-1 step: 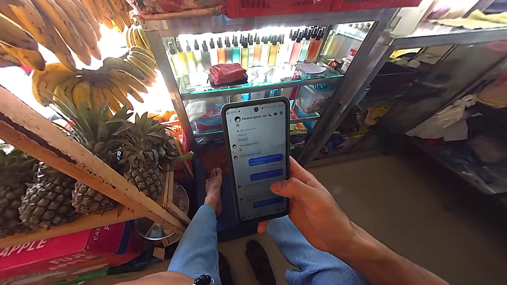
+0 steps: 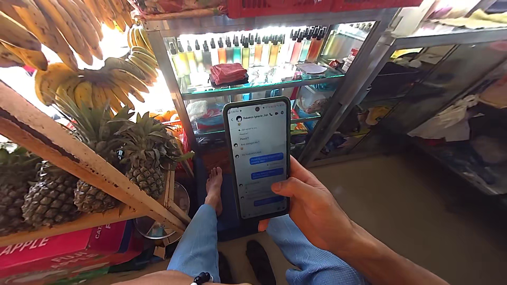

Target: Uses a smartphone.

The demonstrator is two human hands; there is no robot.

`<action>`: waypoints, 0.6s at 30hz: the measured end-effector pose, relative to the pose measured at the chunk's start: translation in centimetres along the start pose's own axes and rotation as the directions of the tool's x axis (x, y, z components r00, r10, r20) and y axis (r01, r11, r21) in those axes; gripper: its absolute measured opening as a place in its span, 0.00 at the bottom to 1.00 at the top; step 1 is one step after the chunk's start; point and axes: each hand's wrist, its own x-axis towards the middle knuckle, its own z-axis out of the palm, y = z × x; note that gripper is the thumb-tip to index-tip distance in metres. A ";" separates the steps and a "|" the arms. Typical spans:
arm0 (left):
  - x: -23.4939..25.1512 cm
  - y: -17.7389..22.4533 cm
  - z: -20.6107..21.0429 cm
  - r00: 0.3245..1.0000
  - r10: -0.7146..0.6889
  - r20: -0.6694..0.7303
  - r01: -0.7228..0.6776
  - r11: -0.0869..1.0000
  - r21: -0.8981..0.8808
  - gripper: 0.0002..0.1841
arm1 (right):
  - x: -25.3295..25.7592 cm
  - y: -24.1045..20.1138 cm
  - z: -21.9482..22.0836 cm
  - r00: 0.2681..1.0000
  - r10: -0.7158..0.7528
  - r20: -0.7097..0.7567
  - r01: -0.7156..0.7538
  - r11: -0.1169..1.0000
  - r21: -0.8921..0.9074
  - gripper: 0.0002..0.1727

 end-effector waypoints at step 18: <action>-16.7 -1.6 0.6 0.607 -0.688 -0.396 0.422 0.702 -0.574 0.14 | 0.6 -0.2 -0.4 1.000 0.025 -0.002 -0.025 1.000 -0.015 0.25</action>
